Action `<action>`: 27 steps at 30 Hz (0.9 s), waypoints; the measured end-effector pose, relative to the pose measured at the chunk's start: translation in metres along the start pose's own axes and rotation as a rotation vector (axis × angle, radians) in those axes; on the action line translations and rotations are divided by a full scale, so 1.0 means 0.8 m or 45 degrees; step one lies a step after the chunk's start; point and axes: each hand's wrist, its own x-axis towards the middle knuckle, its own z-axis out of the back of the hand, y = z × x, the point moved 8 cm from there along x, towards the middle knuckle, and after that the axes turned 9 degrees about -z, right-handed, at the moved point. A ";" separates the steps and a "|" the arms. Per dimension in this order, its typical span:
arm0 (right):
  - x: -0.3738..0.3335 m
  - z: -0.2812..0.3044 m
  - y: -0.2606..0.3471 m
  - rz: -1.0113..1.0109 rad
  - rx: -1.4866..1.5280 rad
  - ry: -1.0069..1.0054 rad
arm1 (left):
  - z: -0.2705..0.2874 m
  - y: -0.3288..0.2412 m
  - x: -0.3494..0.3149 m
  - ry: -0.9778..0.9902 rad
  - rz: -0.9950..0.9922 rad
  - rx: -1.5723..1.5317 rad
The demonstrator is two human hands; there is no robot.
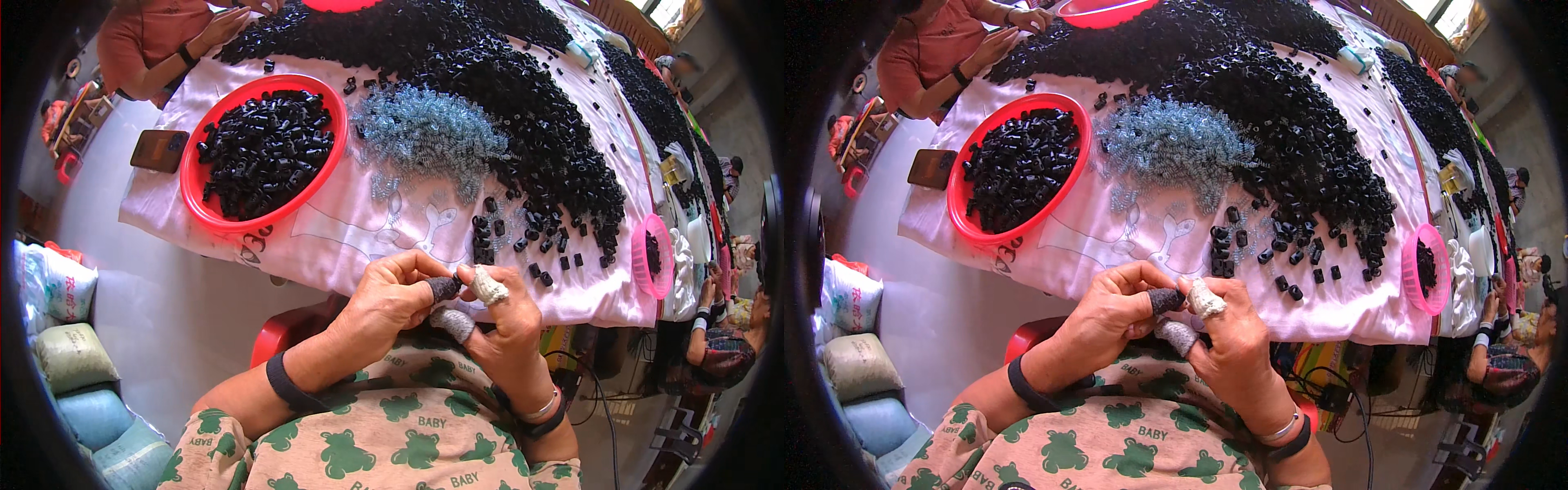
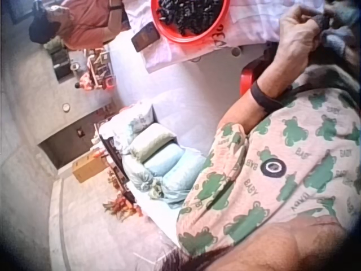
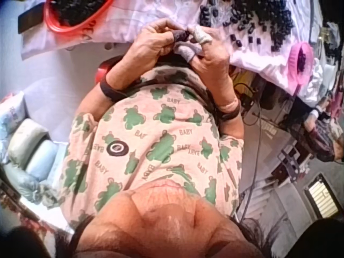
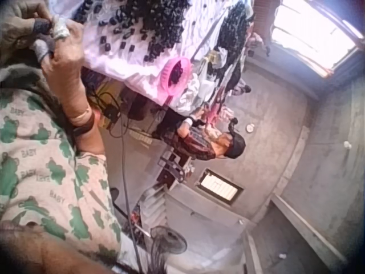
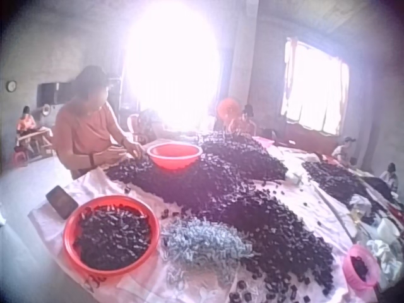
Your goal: Inspecting and sorting small black shoe components at a production table.
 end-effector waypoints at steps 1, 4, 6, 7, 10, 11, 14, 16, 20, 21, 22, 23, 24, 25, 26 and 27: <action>-0.001 -0.002 0.002 0.053 -0.043 -0.025 | 0.000 0.000 0.000 0.003 0.000 0.000; -0.006 -0.007 -0.001 0.129 -0.121 -0.071 | 0.000 0.000 -0.001 -0.004 -0.009 0.008; -0.007 -0.008 -0.001 0.153 -0.152 -0.091 | -0.005 -0.002 -0.001 0.025 -0.017 0.030; -0.008 -0.007 0.001 0.179 -0.157 -0.103 | -0.004 -0.002 -0.002 0.025 -0.016 0.030; -0.009 -0.005 0.001 0.200 -0.165 -0.116 | -0.005 -0.002 -0.002 0.056 -0.018 0.056; -0.009 -0.004 0.001 0.196 -0.168 -0.117 | -0.007 -0.005 -0.003 0.069 -0.029 0.067; -0.008 0.002 0.007 0.259 -0.194 -0.174 | -0.012 -0.007 -0.003 0.073 -0.022 0.081; -0.008 0.003 0.006 0.264 -0.214 -0.192 | -0.014 -0.009 -0.004 0.064 -0.005 0.084; -0.008 0.005 0.006 0.236 -0.237 -0.231 | -0.018 -0.010 -0.007 0.064 0.048 0.145; -0.008 0.006 0.006 0.236 -0.237 -0.232 | -0.017 -0.009 -0.008 0.060 0.072 0.182; -0.008 0.006 0.008 0.258 -0.265 -0.239 | -0.015 -0.008 -0.007 0.060 0.071 0.182; -0.008 0.006 0.010 0.280 -0.294 -0.246 | -0.012 -0.004 -0.007 0.068 0.089 0.160; -0.008 0.006 0.010 0.281 -0.294 -0.248 | -0.010 0.000 -0.006 0.075 0.106 0.137; -0.009 0.005 0.012 0.303 -0.321 -0.253 | -0.008 0.003 -0.006 0.073 0.106 0.138; -0.009 0.004 0.014 0.325 -0.348 -0.258 | -0.007 0.005 -0.005 0.062 0.088 0.057; -0.009 0.002 0.014 0.326 -0.347 -0.257 | -0.006 0.007 -0.005 0.052 0.070 -0.023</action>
